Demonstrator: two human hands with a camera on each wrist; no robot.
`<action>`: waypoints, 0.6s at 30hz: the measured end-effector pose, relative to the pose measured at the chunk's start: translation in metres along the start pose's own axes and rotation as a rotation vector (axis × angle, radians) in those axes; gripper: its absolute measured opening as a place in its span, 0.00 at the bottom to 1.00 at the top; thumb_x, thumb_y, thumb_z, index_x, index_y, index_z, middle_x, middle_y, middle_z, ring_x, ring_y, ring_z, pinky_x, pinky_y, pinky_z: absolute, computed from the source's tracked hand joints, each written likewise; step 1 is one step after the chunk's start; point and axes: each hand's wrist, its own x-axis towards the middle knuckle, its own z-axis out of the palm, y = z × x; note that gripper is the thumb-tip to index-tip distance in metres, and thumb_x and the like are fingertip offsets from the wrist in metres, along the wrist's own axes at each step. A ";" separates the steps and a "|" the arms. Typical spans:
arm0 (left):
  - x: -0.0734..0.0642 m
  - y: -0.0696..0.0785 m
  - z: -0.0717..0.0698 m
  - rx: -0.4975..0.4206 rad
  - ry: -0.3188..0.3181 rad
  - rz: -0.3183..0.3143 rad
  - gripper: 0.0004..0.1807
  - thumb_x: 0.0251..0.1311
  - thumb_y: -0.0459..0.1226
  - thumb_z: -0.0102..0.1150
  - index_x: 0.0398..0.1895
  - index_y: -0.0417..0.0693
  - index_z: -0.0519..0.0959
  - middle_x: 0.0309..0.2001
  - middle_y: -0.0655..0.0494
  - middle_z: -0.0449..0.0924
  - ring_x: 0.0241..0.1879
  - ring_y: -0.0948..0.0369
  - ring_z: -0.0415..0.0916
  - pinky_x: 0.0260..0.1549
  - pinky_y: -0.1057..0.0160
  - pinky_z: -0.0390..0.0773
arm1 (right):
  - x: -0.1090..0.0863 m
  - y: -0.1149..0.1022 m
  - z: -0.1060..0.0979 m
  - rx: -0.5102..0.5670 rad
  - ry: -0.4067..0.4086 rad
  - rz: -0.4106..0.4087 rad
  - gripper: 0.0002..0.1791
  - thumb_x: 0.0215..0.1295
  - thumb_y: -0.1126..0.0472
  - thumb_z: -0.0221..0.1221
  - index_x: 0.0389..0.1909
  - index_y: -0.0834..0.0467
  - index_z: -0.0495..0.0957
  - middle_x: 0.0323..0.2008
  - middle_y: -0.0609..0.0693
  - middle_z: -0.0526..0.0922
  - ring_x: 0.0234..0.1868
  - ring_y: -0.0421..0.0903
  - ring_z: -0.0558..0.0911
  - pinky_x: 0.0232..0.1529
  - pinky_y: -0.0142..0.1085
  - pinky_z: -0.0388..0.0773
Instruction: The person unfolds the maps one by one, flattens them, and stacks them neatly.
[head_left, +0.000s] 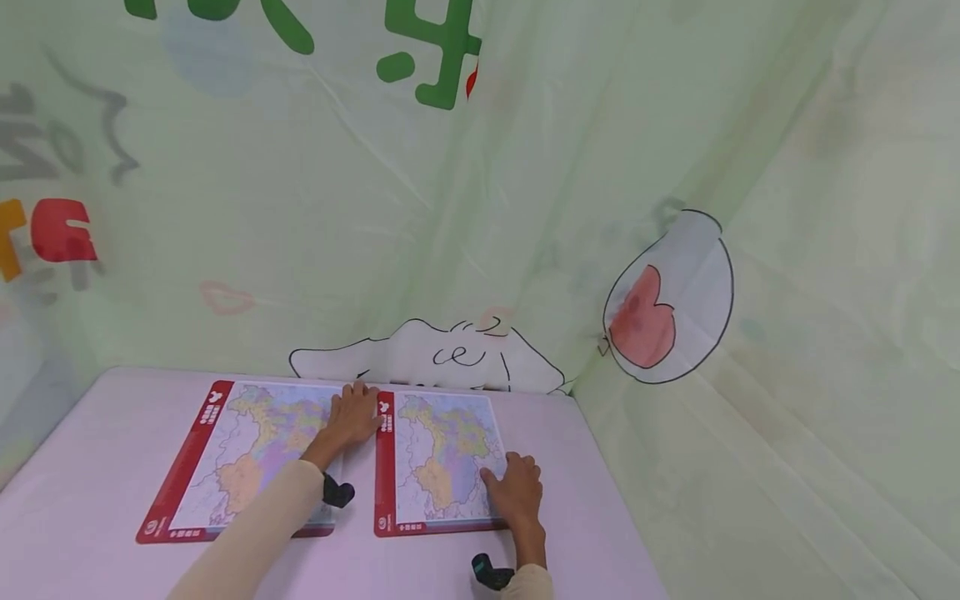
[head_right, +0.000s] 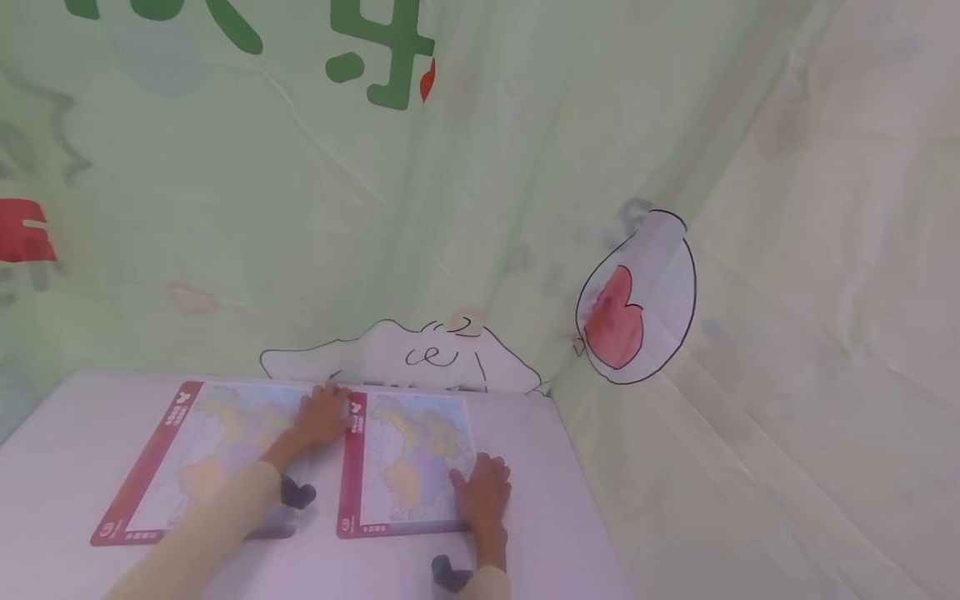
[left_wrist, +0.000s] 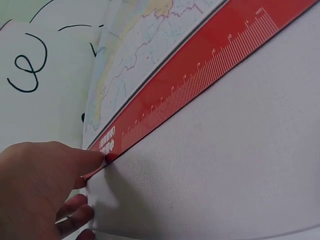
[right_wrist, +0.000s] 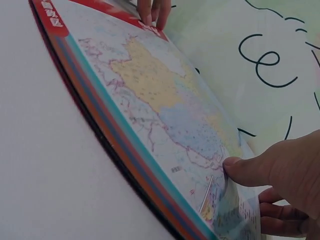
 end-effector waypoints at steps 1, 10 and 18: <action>-0.001 0.001 -0.002 -0.020 0.002 -0.003 0.32 0.72 0.40 0.68 0.74 0.34 0.73 0.66 0.29 0.70 0.63 0.36 0.67 0.64 0.32 0.69 | 0.000 -0.002 -0.001 0.008 0.000 0.005 0.36 0.65 0.52 0.74 0.68 0.70 0.78 0.53 0.66 0.81 0.50 0.58 0.77 0.57 0.59 0.80; -0.018 0.011 -0.019 -0.176 0.012 -0.020 0.33 0.70 0.36 0.64 0.77 0.39 0.72 0.56 0.34 0.81 0.55 0.38 0.74 0.60 0.36 0.68 | -0.001 -0.012 -0.015 0.053 -0.011 0.015 0.35 0.62 0.56 0.76 0.64 0.72 0.80 0.55 0.69 0.85 0.55 0.64 0.83 0.62 0.62 0.82; -0.026 0.016 -0.024 -0.375 0.001 -0.012 0.33 0.67 0.30 0.64 0.75 0.30 0.70 0.49 0.37 0.87 0.51 0.43 0.85 0.61 0.35 0.73 | 0.002 -0.014 -0.018 0.075 -0.018 0.034 0.32 0.61 0.58 0.76 0.61 0.73 0.81 0.54 0.69 0.87 0.53 0.65 0.86 0.59 0.62 0.83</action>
